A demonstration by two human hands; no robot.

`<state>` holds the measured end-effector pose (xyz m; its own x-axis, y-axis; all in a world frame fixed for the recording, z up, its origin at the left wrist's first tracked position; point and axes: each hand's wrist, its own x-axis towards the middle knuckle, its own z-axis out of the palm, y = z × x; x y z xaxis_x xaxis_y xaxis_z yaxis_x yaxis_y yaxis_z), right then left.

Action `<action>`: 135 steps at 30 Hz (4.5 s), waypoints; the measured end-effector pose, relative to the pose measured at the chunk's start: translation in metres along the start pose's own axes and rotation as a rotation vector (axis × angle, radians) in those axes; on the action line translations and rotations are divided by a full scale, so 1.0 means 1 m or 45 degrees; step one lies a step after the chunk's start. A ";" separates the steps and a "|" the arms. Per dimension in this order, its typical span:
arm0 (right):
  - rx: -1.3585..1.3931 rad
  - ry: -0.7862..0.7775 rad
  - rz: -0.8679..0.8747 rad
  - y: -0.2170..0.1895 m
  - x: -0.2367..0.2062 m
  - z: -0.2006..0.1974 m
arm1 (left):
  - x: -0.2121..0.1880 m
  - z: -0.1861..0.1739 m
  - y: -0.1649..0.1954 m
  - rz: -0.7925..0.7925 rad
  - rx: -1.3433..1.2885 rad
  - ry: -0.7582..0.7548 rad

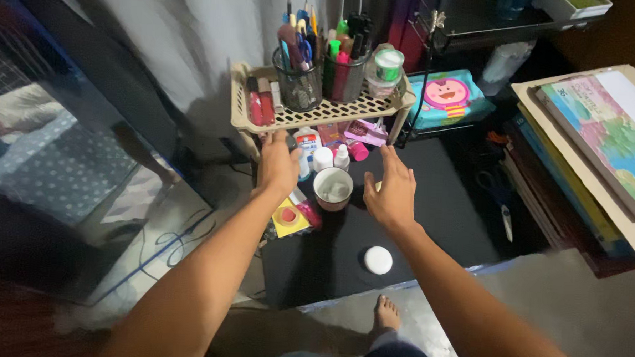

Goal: The person clears items from a bedroom vanity shelf and desk, handling bottles, cosmetics, glue, a cup, a pouch, and scissors one at a time and rearranging them into the shelf baskets and trays. They then lift a large notebook and a paper envelope from the desk stack and reposition them on the shelf.

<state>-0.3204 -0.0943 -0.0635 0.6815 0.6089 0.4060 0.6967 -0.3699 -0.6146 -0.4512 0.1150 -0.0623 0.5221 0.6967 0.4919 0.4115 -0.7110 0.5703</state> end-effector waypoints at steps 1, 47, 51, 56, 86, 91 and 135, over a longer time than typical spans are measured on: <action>0.005 0.024 -0.018 -0.005 -0.001 -0.001 | 0.006 -0.005 0.003 0.022 0.011 0.018; 1.574 0.011 0.433 0.027 0.065 -0.137 | 0.065 0.047 0.184 -0.016 -1.152 -1.285; 1.711 0.016 0.436 0.054 0.105 -0.169 | 0.098 0.080 0.233 -0.026 -1.140 -1.287; 1.752 0.045 0.340 0.088 0.174 -0.198 | 0.154 0.126 0.283 0.089 -1.123 -1.089; 0.918 0.353 0.140 0.227 0.353 -0.245 | 0.314 0.299 0.353 0.153 -0.545 -0.287; 0.836 0.369 0.102 0.225 0.349 -0.241 | 0.314 0.302 0.345 0.228 -0.496 -0.225; 0.208 0.427 0.184 0.058 -0.048 -0.062 | -0.122 0.000 0.103 0.299 -0.061 -0.053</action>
<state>-0.2987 -0.1886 -0.0763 0.8238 0.2860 0.4894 0.5622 -0.3018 -0.7700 -0.4723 -0.0427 -0.0635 0.6300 0.5077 0.5877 0.2397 -0.8469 0.4746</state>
